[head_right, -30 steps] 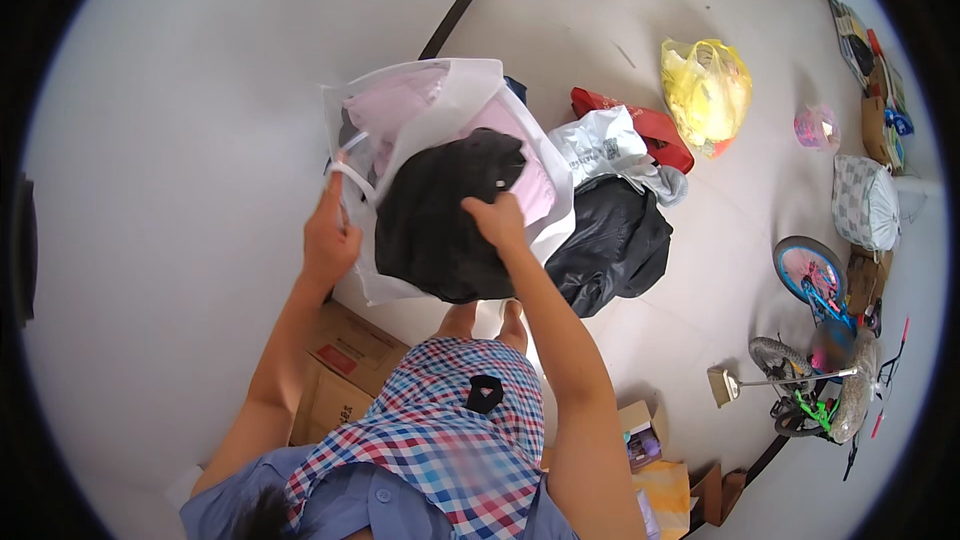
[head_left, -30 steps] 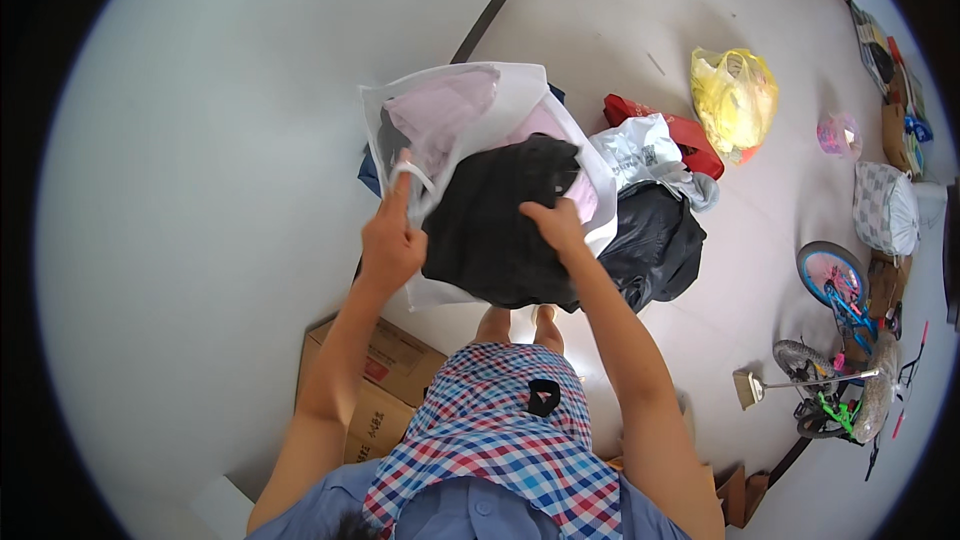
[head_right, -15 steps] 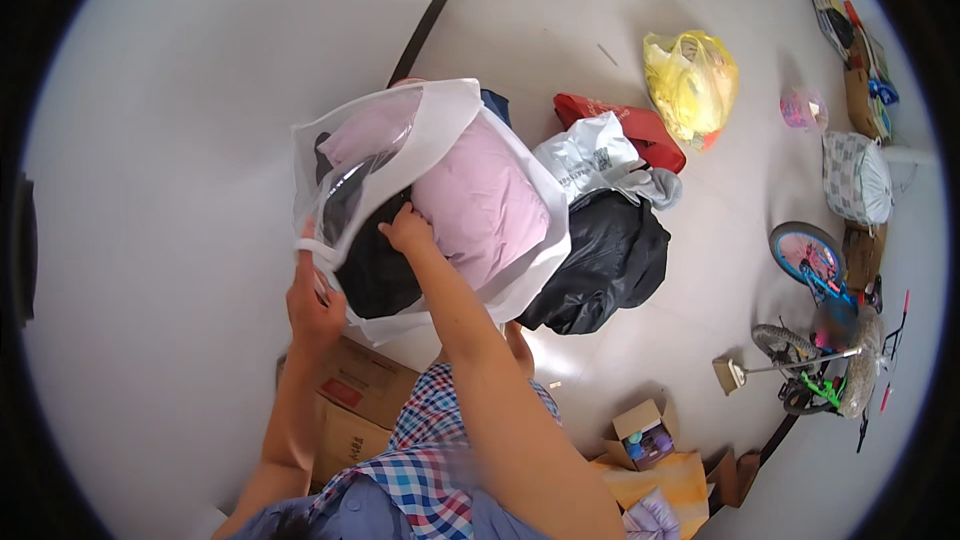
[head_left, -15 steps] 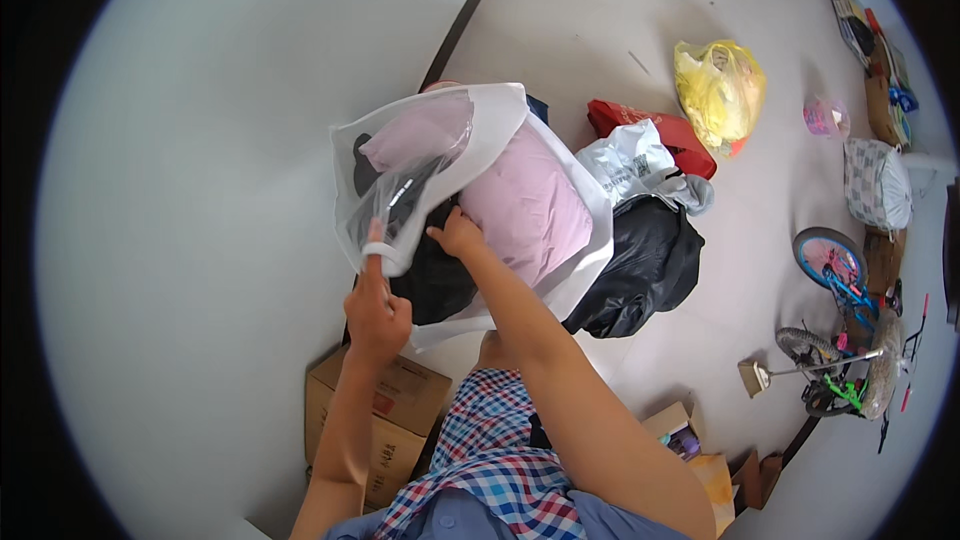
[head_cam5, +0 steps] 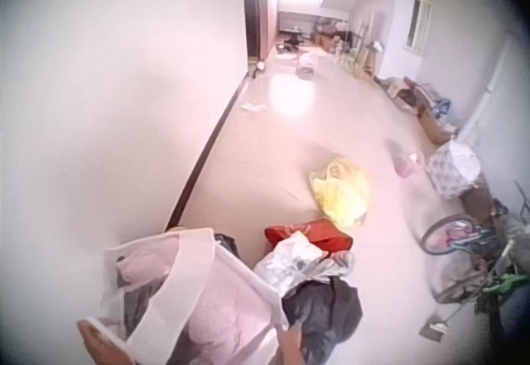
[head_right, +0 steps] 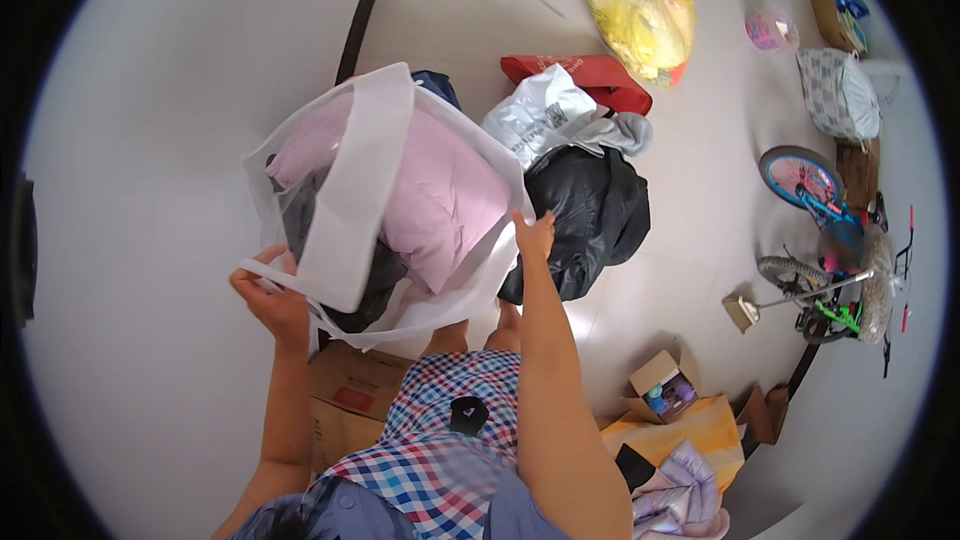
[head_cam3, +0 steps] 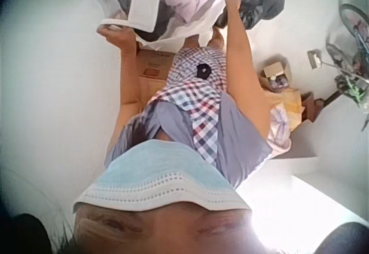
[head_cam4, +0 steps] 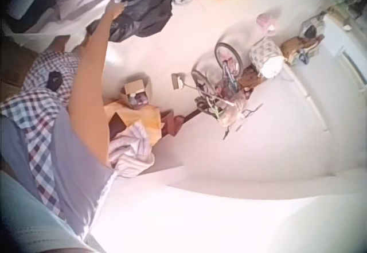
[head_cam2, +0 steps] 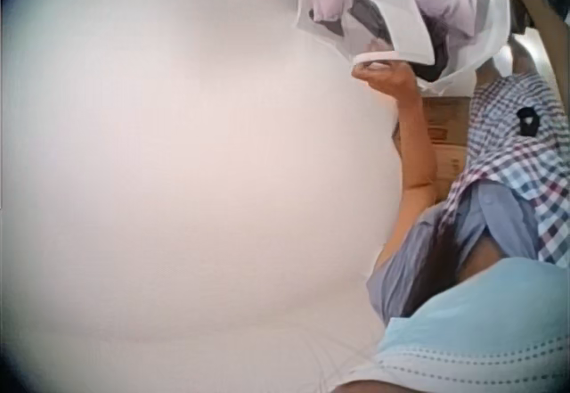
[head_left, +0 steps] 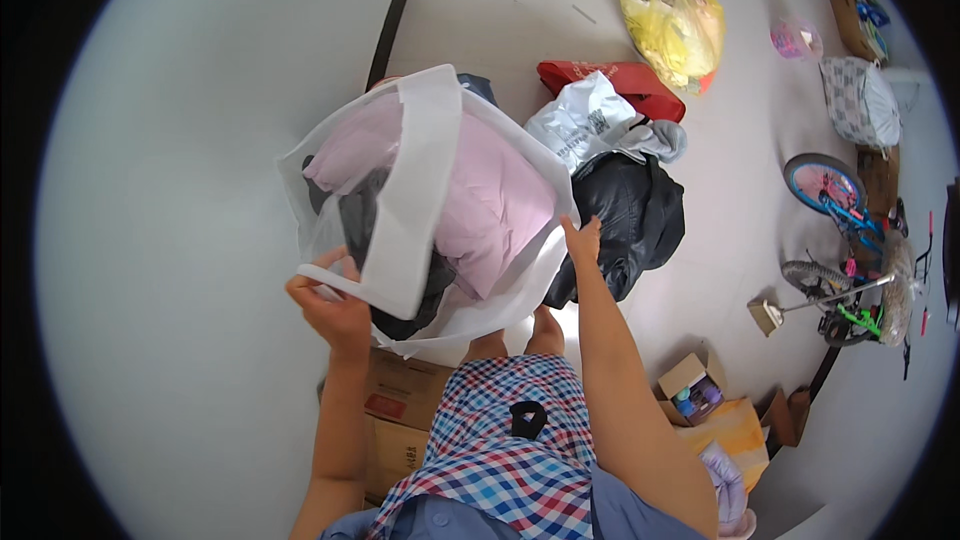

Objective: The person organizes clothes by folding a gray sweater and placing it into a white storage bag. They then pack a blue duffel bag with clothes and zip it closed. Finally, they use a broom to sweep the floor.

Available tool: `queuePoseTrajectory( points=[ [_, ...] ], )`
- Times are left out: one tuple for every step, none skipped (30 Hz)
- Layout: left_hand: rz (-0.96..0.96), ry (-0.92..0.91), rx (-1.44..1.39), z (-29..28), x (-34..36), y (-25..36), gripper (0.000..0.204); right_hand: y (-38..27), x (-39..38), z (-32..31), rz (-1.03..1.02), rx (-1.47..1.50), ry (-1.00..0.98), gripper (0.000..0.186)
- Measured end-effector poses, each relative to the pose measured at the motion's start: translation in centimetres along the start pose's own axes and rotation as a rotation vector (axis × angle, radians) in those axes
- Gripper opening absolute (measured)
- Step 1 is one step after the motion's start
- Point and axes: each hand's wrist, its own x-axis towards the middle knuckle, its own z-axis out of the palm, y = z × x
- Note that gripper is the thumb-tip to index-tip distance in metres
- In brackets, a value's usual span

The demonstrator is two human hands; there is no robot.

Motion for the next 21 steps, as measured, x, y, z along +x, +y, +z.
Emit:
queuePoseTrajectory(
  points=[
    [0.041, 0.018, -0.007, -0.2, 0.6, -0.7, 0.033, 0.5, 1.2, 0.4, -0.036, -0.071, -0.107, 0.086],
    [0.082, 0.038, -0.015, -0.1, 1.0, -1.1, 0.034, 0.9, 2.4, 0.8, -0.074, -0.141, -0.216, 0.077],
    [0.057, 0.104, -0.051, 0.4, 1.5, -0.8, 0.034, 1.0, 3.3, 1.5, -0.070, -0.139, -0.183, 0.067],
    [0.028, 0.171, -0.084, 0.5, 2.1, -0.3, 0.034, 0.7, 3.6, 2.2, -0.068, -0.140, -0.153, 0.057],
    [-0.031, 0.228, -0.025, 0.5, 2.7, -0.7, 0.035, 0.4, 3.8, 2.7, -0.063, -0.141, -0.121, 0.048],
    [-0.160, 0.263, -0.116, 0.5, 3.9, -0.2, 0.036, 0.8, 4.4, 3.0, -0.053, -0.028, -0.194, 0.043],
    [-0.291, 0.300, -0.211, 0.4, 5.4, 0.8, 0.037, 1.1, 5.1, 3.5, -0.051, 0.087, -0.260, 0.038],
    [-0.424, 0.329, -0.307, 0.9, 6.4, 1.5, 0.038, 1.7, 5.4, 3.7, -0.049, 0.204, -0.319, 0.034],
    [-0.427, 0.355, -0.247, 1.0, 6.9, 1.3, 0.027, -0.3, 3.6, 4.2, -0.047, 0.253, -0.455, 0.032],
    [-0.405, 0.235, -0.290, 0.2, 7.4, 0.4, 0.024, -2.9, 0.6, 4.2, -0.045, 0.297, -0.592, 0.031],
    [-0.376, 0.112, -0.343, -1.2, 8.4, -0.5, 0.022, -5.2, -2.1, 4.2, -0.059, 0.388, -0.648, 0.032],
    [-0.343, -0.023, -0.407, -1.7, 9.3, -1.1, 0.023, -6.6, -4.2, 4.5, -0.071, 0.482, -0.688, 0.033],
    [-0.085, 0.052, -0.222, -2.0, 10.2, -1.7, 0.027, -9.3, -7.6, 3.9, -0.085, 0.481, -0.643, 0.036],
    [-0.126, 0.098, -0.176, -2.5, 11.0, -0.7, 0.028, -11.8, -10.7, 2.9, -0.092, 0.481, -0.583, 0.039],
    [-0.059, 0.078, -0.220, -2.6, 12.2, 0.7, 0.029, -12.8, -12.1, 3.3, -0.167, 0.506, -0.562, 0.038],
    [0.008, 0.060, -0.259, -2.8, 13.3, 1.4, 0.031, -13.6, -13.1, 3.8, -0.242, 0.530, -0.545, 0.036],
    [-0.087, 0.155, -0.325, -4.3, 14.3, 1.1, 0.032, -15.3, -14.9, 3.2, -0.284, 0.590, -0.595, 0.034],
    [-0.131, 0.167, -0.337, -6.1, 14.6, 1.3, 0.034, -17.5, -17.1, 1.6, -0.329, 0.649, -0.649, 0.032],
    [-0.174, 0.182, -0.348, -8.1, 14.9, 1.5, 0.035, -19.4, -19.3, -0.4, -0.356, 0.701, -0.703, 0.032],
    [-0.165, 0.104, -0.316, -9.5, 15.0, 2.4, 0.036, -20.8, -21.1, -2.0, -0.381, 0.753, -0.746, 0.031],
    [-0.164, 0.180, -0.279, -9.4, 14.5, 4.1, 0.038, -21.8, -23.0, -2.7, -0.422, 0.822, -0.683, 0.033]
  ],
)
